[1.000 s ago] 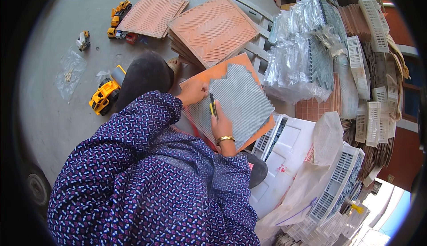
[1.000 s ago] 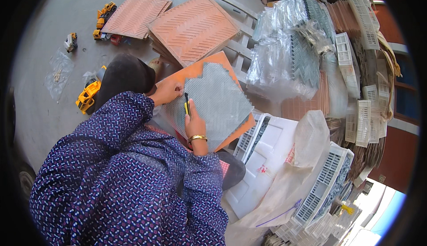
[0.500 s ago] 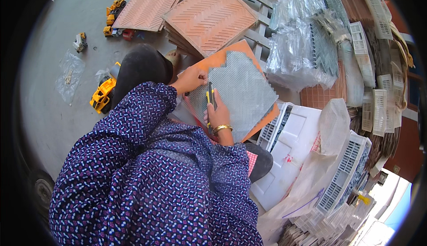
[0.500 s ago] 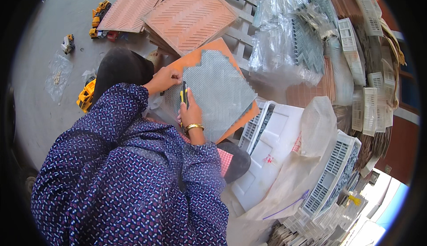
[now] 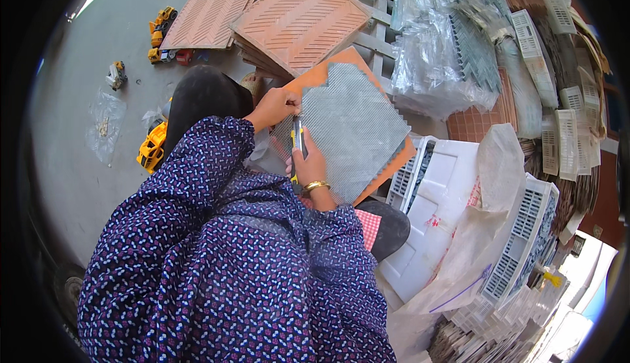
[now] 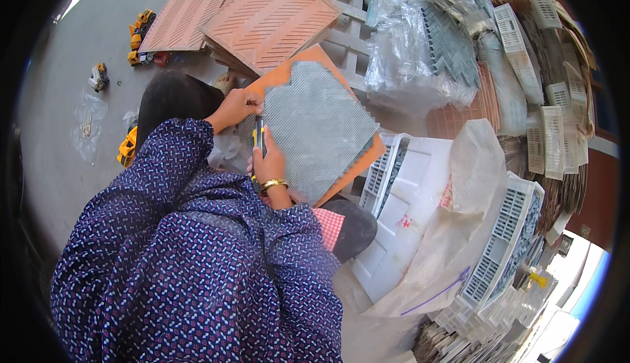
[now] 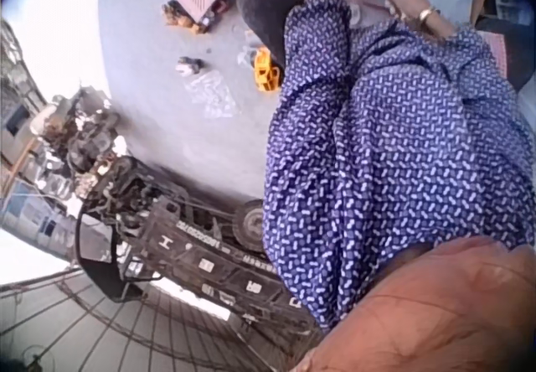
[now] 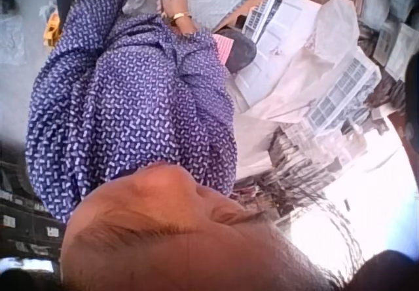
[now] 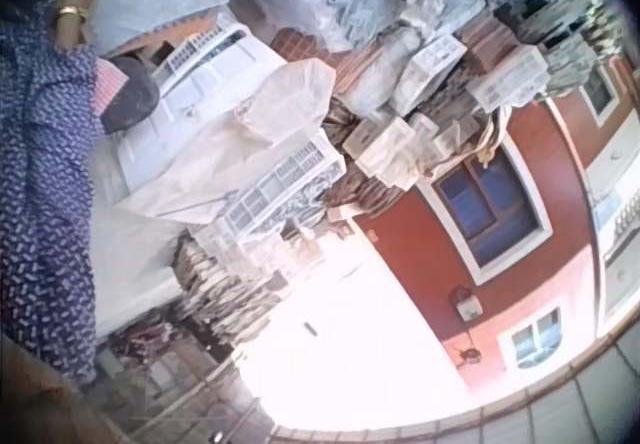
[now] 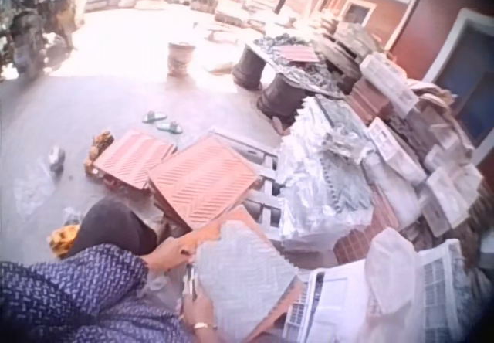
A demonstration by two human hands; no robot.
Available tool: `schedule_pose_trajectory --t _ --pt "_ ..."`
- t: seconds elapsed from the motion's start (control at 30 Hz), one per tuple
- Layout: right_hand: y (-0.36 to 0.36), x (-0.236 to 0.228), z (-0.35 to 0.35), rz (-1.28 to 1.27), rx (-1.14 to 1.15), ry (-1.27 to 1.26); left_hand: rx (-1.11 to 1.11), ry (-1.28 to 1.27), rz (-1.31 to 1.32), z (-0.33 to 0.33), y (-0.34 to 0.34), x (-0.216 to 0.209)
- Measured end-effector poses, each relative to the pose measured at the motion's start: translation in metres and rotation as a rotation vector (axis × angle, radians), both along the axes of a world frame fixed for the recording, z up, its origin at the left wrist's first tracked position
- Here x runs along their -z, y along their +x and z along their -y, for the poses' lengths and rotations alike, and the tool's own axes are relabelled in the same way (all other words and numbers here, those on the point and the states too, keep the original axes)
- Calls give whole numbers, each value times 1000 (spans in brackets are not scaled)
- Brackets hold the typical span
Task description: The person uses a utility knife to cut a grey interlocking tile along a pre-marked line on an orange backing board. After cutting, the person places the tile aside and picks up a new stack of tiles from a plastic bag.
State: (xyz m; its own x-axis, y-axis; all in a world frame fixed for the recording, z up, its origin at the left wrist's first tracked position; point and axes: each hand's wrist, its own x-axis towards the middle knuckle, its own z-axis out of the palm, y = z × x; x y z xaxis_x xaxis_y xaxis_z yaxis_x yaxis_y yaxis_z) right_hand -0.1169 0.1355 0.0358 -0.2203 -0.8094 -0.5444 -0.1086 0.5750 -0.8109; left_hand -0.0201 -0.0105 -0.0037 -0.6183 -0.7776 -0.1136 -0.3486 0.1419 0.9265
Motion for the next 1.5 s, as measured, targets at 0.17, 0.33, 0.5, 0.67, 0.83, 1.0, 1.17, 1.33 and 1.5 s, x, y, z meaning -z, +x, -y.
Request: schedule_pose_trajectory --t 0.17,0.33,0.5,0.67,0.83,1.0,1.17,1.33,1.5 --pt "6 7 10 124 113 -35 -12 17 16 4 -2 -1" --pt "15 10 4 157 87 -74 3 22 3 6 -1 1" --pt "23 5 14 297 221 -62 -7 5 -4 10 -5 -2" --pt "20 14 3 312 103 -79 -218 -54 -29 19 5 -4" --pt "-13 -18 -1 337 281 -109 -250 -139 575 17 35 -4" --pt "-36 -19 0 209 325 -151 -186 -183 803 -1 58 18" --pt "-74 3 9 -237 141 -110 -57 -167 849 -26 60 2" --pt "-110 -5 39 -861 -27 -135 -234 -12 476 -52 36 -18" --pt "-188 36 62 -1233 -235 -184 -345 -145 388 -65 30 -7"
